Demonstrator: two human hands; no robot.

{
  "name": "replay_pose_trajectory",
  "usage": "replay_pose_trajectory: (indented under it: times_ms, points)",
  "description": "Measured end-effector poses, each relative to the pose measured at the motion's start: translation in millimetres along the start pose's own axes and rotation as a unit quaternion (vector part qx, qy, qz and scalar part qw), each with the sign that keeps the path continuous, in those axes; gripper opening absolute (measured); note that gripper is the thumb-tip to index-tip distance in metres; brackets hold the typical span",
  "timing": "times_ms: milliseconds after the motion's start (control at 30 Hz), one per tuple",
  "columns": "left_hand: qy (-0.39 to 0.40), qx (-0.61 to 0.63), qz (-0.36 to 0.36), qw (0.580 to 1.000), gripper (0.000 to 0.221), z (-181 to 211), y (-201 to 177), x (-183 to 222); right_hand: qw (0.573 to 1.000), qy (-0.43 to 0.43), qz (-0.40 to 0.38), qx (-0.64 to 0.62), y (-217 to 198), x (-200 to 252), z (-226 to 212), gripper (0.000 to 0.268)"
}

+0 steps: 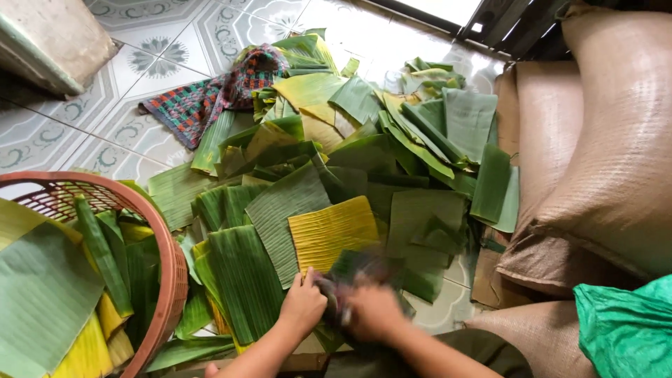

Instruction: Cleaning banana leaves with a cloth and sorting them into a basket

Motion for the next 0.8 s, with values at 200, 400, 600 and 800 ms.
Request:
replay_pose_trajectory:
  times_ms: [200,400,600,800]
  points:
    - [-0.027,-0.010,-0.001,1.000,0.035,-1,14,-5,0.894,0.413,-0.001,-0.176,-36,-66,124,0.054]
    - [-0.033,-0.052,0.135,0.989,0.031,-8,-5,-6,0.980,0.157,-0.106,-0.065,30,-9,54,0.057]
    - [-0.181,0.231,0.343,0.892,0.035,-50,-191,134,0.929,0.328,-0.168,0.037,11,8,220,0.069]
    - [-0.570,0.181,0.524,0.606,0.018,-104,-135,458,0.879,0.426,-0.036,-0.211,3,43,304,0.080]
Point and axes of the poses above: each hand's wrist, its own x-axis away from the middle knuckle, its own y-axis out of the palm, z = x × y, the point moved 10 cm from there along -x, towards the middle knuckle, and after that the axes turned 13 degrees about y, right-handed, at the moved point
